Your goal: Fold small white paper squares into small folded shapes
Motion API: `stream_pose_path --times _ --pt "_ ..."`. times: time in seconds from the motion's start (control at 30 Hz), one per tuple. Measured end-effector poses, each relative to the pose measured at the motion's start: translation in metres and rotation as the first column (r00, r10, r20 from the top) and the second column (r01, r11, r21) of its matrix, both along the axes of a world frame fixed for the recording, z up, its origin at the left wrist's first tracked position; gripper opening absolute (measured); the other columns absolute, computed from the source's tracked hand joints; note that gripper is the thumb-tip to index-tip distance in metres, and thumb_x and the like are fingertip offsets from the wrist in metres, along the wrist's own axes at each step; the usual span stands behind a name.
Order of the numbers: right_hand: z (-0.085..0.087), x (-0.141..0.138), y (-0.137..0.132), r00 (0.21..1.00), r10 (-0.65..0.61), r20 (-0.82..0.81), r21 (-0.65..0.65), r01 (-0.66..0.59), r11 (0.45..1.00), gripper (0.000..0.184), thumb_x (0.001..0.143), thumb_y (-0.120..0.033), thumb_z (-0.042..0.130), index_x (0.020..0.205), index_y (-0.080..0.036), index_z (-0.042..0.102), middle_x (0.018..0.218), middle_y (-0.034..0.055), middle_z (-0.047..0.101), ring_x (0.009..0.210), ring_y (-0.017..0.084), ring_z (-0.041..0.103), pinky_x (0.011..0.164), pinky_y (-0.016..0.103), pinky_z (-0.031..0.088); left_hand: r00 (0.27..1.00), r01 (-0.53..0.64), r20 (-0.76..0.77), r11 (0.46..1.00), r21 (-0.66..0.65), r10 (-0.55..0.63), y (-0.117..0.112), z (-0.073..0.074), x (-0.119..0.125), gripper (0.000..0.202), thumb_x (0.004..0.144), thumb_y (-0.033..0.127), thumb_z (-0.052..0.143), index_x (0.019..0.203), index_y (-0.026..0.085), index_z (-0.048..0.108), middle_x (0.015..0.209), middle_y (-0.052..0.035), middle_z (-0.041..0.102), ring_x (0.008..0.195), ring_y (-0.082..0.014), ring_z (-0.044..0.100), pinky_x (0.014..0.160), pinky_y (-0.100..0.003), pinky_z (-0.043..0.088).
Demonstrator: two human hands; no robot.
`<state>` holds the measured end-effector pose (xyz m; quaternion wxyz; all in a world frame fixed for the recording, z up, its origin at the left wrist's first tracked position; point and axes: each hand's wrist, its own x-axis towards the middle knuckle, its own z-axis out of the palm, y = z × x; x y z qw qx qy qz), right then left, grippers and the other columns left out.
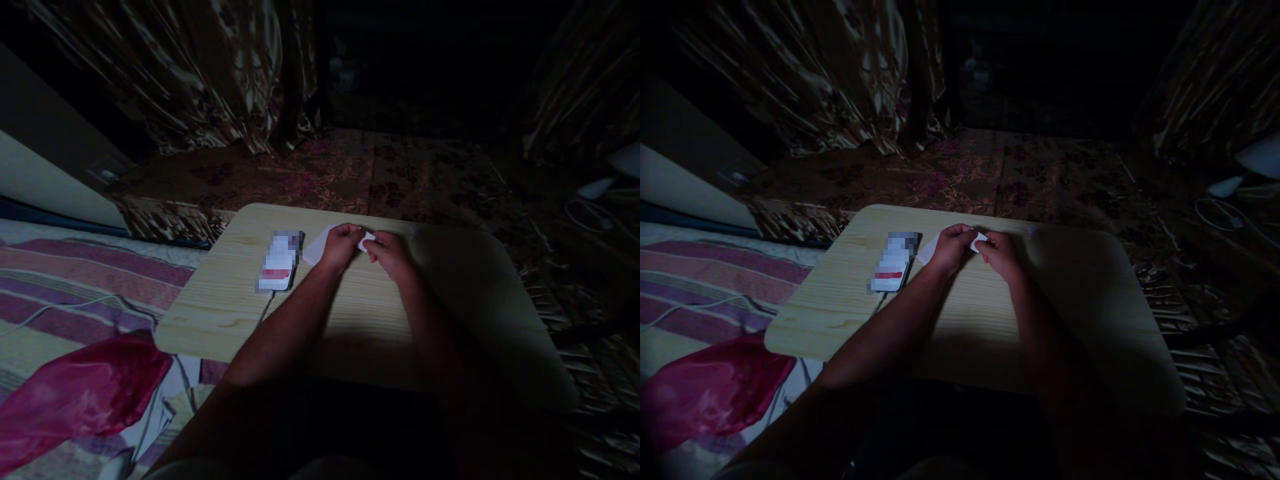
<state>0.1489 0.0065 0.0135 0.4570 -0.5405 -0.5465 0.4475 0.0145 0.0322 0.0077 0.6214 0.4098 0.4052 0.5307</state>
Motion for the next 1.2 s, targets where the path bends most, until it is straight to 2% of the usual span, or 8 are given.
stream_pose_path --times 0.13,0.23,0.33,0.43,0.53,0.77,1.0,1.2 --pt "-0.007 -0.001 0.002 0.998 -0.038 -0.052 0.008 0.038 0.999 0.022 0.072 -0.037 0.066 0.065 -0.021 0.054 0.047 -0.0073 0.048 0.045 0.009 0.037 0.045 0.025 0.025 1.000 0.003 0.025 1.000 0.020 -0.004 0.009 -0.010 0.004 0.021 0.065 0.030 0.079 0.072 0.015 0.067 0.059 0.0023 0.061 0.052 -0.0089 0.051 0.053 -0.023 0.036" --pt "-0.012 0.000 0.004 0.994 -0.047 -0.096 -0.002 0.047 0.999 0.022 0.072 -0.037 0.068 0.065 -0.021 0.056 0.048 -0.0069 0.049 0.046 0.009 0.040 0.046 0.024 0.027 0.998 0.010 0.056 1.000 0.005 -0.010 0.013 -0.014 0.006 0.020 0.065 0.029 0.079 0.071 0.015 0.067 0.058 0.0025 0.061 0.051 -0.0088 0.050 0.054 -0.023 0.037" --pt "-0.018 0.005 0.008 0.980 -0.006 -0.200 -0.003 0.006 1.000 0.023 0.071 -0.040 0.072 0.073 -0.020 0.060 0.054 -0.0060 0.054 0.049 0.009 0.046 0.049 0.024 0.034 0.995 -0.009 0.102 0.999 -0.031 0.012 0.014 -0.012 0.006 0.019 0.064 0.027 0.079 0.070 0.015 0.066 0.058 0.0017 0.061 0.052 -0.0096 0.052 0.054 -0.024 0.040" --pt "-0.023 0.010 0.012 0.924 0.000 -0.382 -0.024 -0.010 1.000 0.030 0.073 -0.044 0.072 0.090 -0.021 0.065 0.061 -0.0040 0.061 0.054 0.012 0.053 0.054 0.025 0.043 0.992 0.016 0.127 0.998 -0.053 -0.009 0.014 -0.010 0.005 0.019 0.064 0.026 0.079 0.069 0.015 0.065 0.059 0.0001 0.063 0.053 -0.0120 0.056 0.056 -0.026 0.043" --pt "-0.026 0.014 0.015 0.881 0.010 -0.472 -0.029 -0.026 0.999 0.031 0.074 -0.045 0.074 0.091 -0.021 0.066 0.069 -0.0014 0.065 0.060 0.013 0.058 0.056 0.026 0.047 0.990 0.038 0.138 0.998 -0.046 -0.031 0.013 -0.009 0.003 0.018 0.064 0.025 0.079 0.069 0.015 0.066 0.060 -0.0012 0.065 0.054 -0.0131 0.058 0.056 -0.027 0.044" --pt "-0.026 0.014 0.016 0.883 0.028 -0.468 -0.003 -0.033 0.999 0.031 0.071 -0.045 0.078 0.088 -0.022 0.065 0.069 -0.0030 0.063 0.061 0.012 0.057 0.059 0.027 0.048 0.989 0.058 0.134 0.998 -0.012 -0.056 0.014 -0.012 0.005 0.019 0.067 0.029 0.079 0.070 0.015 0.067 0.061 -0.0022 0.065 0.054 -0.0130 0.056 0.056 -0.029 0.045" --pt "-0.026 0.017 0.019 0.895 0.059 -0.442 -0.001 -0.067 0.998 0.034 0.071 -0.047 0.079 0.089 -0.023 0.063 0.067 -0.0031 0.062 0.060 0.013 0.056 0.060 0.028 0.049 0.985 0.061 0.164 0.998 -0.008 -0.059 0.016 -0.011 0.004 0.016 0.067 0.026 0.078 0.069 0.015 0.067 0.061 -0.0023 0.066 0.055 -0.0130 0.057 0.055 -0.027 0.043" --pt "-0.032 0.019 0.022 0.886 0.103 -0.451 0.052 -0.089 0.995 0.033 0.070 -0.043 0.082 0.087 -0.023 0.062 0.069 -0.0027 0.064 0.059 0.012 0.056 0.060 0.028 0.048 0.979 0.096 0.180 0.995 0.034 -0.100 0.017 -0.013 0.004 0.015 0.069 0.027 0.077 0.071 0.014 0.071 0.064 -0.0042 0.068 0.060 -0.0150 0.061 0.061 -0.029 0.048"
